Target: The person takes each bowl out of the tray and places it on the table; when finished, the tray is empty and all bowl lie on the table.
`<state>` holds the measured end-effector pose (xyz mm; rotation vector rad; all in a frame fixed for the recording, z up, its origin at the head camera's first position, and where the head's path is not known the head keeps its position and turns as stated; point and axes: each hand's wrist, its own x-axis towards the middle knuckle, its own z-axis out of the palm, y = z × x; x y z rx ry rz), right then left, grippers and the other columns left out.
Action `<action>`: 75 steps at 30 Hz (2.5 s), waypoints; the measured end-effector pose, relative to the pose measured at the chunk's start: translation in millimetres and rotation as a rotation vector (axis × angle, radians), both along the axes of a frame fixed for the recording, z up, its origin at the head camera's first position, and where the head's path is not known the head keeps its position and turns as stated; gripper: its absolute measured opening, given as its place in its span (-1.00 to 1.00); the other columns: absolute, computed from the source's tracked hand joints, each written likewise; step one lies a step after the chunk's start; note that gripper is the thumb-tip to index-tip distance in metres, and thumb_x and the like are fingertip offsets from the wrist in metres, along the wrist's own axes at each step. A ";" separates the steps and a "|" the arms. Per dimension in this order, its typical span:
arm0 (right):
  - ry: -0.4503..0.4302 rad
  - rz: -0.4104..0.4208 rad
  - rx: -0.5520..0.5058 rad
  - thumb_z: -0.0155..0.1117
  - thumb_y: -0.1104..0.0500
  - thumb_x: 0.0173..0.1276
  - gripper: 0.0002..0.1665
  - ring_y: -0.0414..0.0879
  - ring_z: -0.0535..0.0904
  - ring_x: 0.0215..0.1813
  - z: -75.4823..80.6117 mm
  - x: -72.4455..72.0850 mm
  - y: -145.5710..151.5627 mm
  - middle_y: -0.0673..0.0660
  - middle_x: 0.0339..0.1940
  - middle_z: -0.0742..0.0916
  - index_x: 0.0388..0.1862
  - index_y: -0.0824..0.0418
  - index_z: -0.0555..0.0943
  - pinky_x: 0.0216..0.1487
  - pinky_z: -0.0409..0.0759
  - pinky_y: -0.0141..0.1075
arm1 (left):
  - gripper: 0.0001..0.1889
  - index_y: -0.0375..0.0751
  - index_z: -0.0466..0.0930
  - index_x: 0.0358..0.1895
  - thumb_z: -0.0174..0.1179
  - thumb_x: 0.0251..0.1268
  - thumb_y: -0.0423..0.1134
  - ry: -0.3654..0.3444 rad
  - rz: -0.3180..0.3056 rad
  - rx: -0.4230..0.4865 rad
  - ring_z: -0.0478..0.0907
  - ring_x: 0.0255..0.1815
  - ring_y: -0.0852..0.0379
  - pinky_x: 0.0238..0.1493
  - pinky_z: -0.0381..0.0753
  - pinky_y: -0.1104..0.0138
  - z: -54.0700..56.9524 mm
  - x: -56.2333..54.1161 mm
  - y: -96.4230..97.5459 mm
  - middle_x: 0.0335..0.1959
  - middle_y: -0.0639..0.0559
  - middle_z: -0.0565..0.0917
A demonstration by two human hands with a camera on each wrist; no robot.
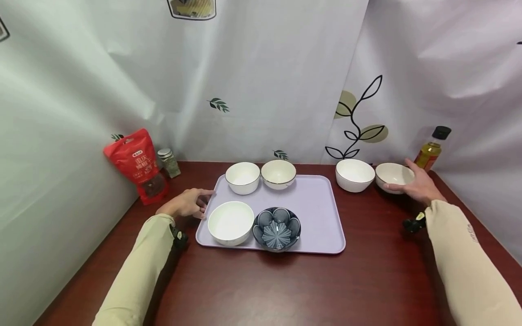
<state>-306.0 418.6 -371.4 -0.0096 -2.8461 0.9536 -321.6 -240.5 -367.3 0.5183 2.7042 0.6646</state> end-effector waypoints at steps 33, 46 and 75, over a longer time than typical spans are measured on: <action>0.064 0.672 -0.037 0.68 0.04 -0.02 0.39 0.40 0.50 0.34 23.0 44.2 -177.7 0.41 0.55 0.26 0.64 0.23 0.01 0.14 0.63 0.12 | -0.12 -0.41 0.28 0.46 0.43 -0.05 -0.52 -0.015 -0.023 0.065 0.68 -0.01 -0.11 -0.11 0.71 0.23 1.1 1.1 -3.5 -0.04 -0.34 0.71; -0.089 0.971 0.107 0.69 -0.17 -0.13 0.52 0.09 0.33 0.50 10.4 64.0 -254.0 0.24 0.51 0.36 0.66 0.17 -0.04 0.46 0.38 0.04 | -0.15 -0.37 0.29 0.47 0.40 -0.01 -0.52 -0.021 -0.010 0.043 0.67 -0.01 -0.09 -0.10 0.71 0.23 0.1 -1.3 -3.4 -0.02 -0.33 0.71; -0.018 0.901 -0.002 0.76 -0.01 -0.38 0.42 -0.04 0.46 0.29 -2.7 59.7 -272.4 0.13 0.26 0.56 0.52 0.31 0.26 0.42 0.39 -0.03 | -0.12 -0.39 0.28 0.47 0.42 -0.03 -0.52 -0.028 -0.019 0.054 0.69 -0.04 -0.07 -0.11 0.71 0.24 -2.5 -5.2 0.8 -0.05 -0.34 0.72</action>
